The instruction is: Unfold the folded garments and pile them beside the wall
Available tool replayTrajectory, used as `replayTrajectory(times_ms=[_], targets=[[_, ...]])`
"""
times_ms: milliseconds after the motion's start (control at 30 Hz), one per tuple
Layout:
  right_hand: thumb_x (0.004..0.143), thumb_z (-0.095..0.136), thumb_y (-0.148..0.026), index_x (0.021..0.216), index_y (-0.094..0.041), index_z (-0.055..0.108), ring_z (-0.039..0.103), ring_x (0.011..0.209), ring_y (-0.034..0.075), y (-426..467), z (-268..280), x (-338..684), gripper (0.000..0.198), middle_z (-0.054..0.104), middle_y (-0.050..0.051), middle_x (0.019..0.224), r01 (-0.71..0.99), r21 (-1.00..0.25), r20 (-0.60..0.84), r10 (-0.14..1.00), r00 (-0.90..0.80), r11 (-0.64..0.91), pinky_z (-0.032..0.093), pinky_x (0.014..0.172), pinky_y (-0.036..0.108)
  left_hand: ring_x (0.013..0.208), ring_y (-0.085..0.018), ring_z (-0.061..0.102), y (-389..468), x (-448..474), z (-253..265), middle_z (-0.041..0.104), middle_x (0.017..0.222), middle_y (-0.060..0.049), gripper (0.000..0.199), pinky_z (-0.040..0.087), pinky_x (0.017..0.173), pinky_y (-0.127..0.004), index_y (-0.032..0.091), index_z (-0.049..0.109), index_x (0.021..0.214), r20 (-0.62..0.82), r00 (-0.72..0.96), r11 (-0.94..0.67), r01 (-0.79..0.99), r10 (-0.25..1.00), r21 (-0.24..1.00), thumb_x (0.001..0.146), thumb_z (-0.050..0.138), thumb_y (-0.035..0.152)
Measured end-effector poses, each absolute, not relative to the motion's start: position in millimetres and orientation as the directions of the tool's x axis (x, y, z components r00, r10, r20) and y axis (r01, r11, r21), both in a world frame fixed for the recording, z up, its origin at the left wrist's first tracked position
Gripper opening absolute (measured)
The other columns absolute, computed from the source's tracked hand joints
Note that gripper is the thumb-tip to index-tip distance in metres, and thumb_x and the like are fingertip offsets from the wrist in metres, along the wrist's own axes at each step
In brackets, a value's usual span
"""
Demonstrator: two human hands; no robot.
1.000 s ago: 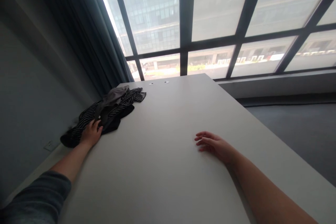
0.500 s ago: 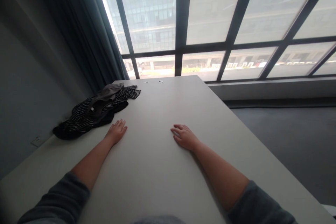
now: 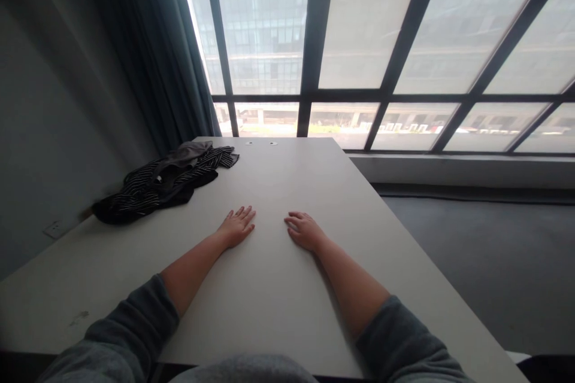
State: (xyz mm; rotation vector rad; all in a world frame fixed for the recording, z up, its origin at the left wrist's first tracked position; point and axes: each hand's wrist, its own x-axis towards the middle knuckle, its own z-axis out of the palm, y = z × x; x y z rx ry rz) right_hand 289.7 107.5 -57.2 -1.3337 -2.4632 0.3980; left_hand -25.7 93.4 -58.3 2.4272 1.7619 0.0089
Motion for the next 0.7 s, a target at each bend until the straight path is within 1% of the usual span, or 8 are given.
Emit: replayTrajectory(times_ms=[100, 200, 267, 367, 467, 533, 700], targets=[[0.101, 0.049, -0.038, 0.15, -0.023, 0.062, 0.042, 0.15, 0.025, 104, -54, 286, 0.053, 0.044, 0.008, 0.161, 0.796, -0.339, 0.088, 0.859, -0.504, 0.502, 0.028, 0.132, 0.044, 0.165, -0.029, 0.01, 90, -22, -56, 0.012, 0.177, -0.005, 0.068, 0.01, 0.132, -0.057, 0.024, 0.025, 0.169, -0.079, 0.305, -0.293, 0.947, 0.949, 0.127, 0.106, 0.026, 0.051], [0.105, 0.043, -0.044, 0.163, -0.026, 0.046, 0.027, 0.159, 0.027, 102, -51, 280, 0.061, 0.028, 0.006, 0.17, 0.839, -0.286, -0.005, 0.875, -0.484, 0.463, 0.017, 0.134, 0.048, 0.164, -0.03, 0.011, 86, -16, -55, 0.013, 0.177, -0.006, 0.069, 0.011, 0.132, -0.059, 0.023, 0.026, 0.169, -0.077, 0.293, -0.282, 0.951, 0.953, 0.127, 0.106, 0.027, 0.05], [0.107, 0.037, -0.048, 0.168, -0.028, 0.036, 0.017, 0.163, 0.029, 101, -50, 274, 0.065, 0.017, 0.006, 0.174, 0.866, -0.258, -0.064, 0.886, -0.458, 0.429, 0.012, 0.134, 0.051, 0.164, -0.03, 0.012, 83, -13, -55, 0.014, 0.177, -0.006, 0.068, 0.012, 0.132, -0.058, 0.022, 0.026, 0.169, -0.076, 0.285, -0.275, 0.954, 0.955, 0.122, 0.106, 0.027, 0.049], [0.108, 0.031, -0.055, 0.171, -0.027, 0.025, 0.008, 0.164, 0.031, 97, -48, 264, 0.069, 0.007, 0.006, 0.175, 0.898, -0.232, -0.118, 0.905, -0.408, 0.374, 0.006, 0.133, 0.055, 0.164, -0.03, 0.012, 78, -8, -55, 0.014, 0.176, -0.008, 0.069, 0.012, 0.132, -0.058, 0.02, 0.026, 0.169, -0.074, 0.275, -0.266, 0.958, 0.959, 0.109, 0.106, 0.026, 0.048], [0.106, 0.031, -0.061, 0.172, -0.025, 0.022, 0.003, 0.164, 0.034, 89, -46, 255, 0.075, 0.002, 0.008, 0.175, 0.911, -0.231, -0.132, 0.916, -0.378, 0.343, 0.001, 0.132, 0.058, 0.164, -0.031, 0.011, 72, -4, -54, 0.013, 0.176, -0.009, 0.07, 0.012, 0.132, -0.058, 0.018, 0.026, 0.169, -0.076, 0.287, -0.279, 0.955, 0.955, 0.099, 0.105, 0.027, 0.047], [0.105, 0.031, -0.064, 0.172, -0.024, 0.021, 0.001, 0.164, 0.035, 84, -45, 252, 0.078, 0.0, 0.009, 0.174, 0.907, -0.237, -0.132, 0.913, -0.386, 0.349, -0.001, 0.132, 0.059, 0.164, -0.03, 0.011, 67, -2, -53, 0.013, 0.176, -0.008, 0.071, 0.011, 0.132, -0.057, 0.017, 0.026, 0.169, -0.08, 0.304, -0.296, 0.95, 0.949, 0.096, 0.105, 0.027, 0.047], [0.105, 0.029, -0.065, 0.173, -0.022, 0.019, -0.001, 0.164, 0.034, 75, -41, 248, 0.081, -0.001, 0.009, 0.174, 0.903, -0.232, -0.147, 0.905, -0.4, 0.362, -0.002, 0.132, 0.057, 0.164, -0.029, 0.011, 60, 3, -53, 0.014, 0.176, -0.007, 0.071, 0.011, 0.133, -0.055, 0.017, 0.026, 0.169, -0.078, 0.309, -0.302, 0.949, 0.948, 0.092, 0.104, 0.025, 0.047]])
